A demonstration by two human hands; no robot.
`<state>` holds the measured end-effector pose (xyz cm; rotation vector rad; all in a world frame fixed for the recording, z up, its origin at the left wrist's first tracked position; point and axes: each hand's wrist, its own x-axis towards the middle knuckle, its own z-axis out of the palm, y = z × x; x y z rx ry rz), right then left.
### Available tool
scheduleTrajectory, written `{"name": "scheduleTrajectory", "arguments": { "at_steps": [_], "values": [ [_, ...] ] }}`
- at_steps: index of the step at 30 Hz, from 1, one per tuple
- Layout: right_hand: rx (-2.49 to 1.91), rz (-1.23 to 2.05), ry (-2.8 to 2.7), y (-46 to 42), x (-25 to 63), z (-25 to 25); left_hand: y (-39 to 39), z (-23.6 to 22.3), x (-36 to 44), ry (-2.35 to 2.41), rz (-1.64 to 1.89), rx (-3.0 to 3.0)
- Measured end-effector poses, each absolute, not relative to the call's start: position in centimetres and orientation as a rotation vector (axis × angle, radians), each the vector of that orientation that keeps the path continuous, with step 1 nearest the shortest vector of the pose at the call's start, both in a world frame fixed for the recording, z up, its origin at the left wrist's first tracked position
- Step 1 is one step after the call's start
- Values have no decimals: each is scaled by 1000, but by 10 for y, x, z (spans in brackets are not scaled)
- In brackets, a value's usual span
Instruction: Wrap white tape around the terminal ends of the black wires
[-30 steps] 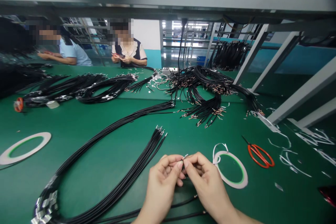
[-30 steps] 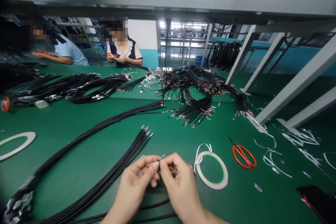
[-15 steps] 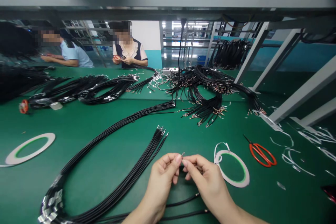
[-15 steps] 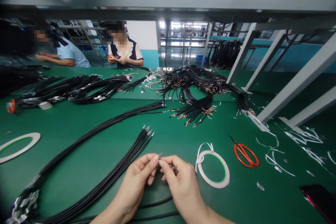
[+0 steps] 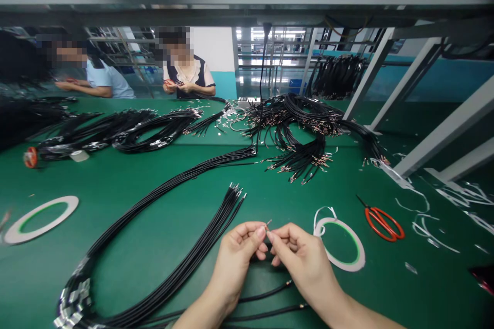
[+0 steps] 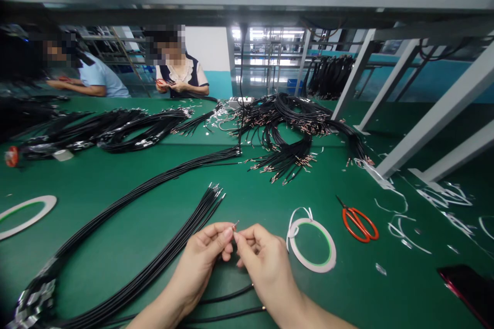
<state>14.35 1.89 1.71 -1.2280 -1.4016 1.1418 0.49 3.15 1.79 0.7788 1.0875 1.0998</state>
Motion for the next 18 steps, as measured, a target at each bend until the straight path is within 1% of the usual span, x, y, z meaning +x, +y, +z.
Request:
{"name": "scheduleTrajectory", "arguments": {
  "at_steps": [5, 18],
  "values": [
    [-1174, 1130, -1433, 17, 143, 21, 31, 18, 7, 1158, 1126, 866],
    [-1189, 1162, -1460, 20, 147, 30, 30, 17, 8, 1126, 1112, 972]
  ]
}}
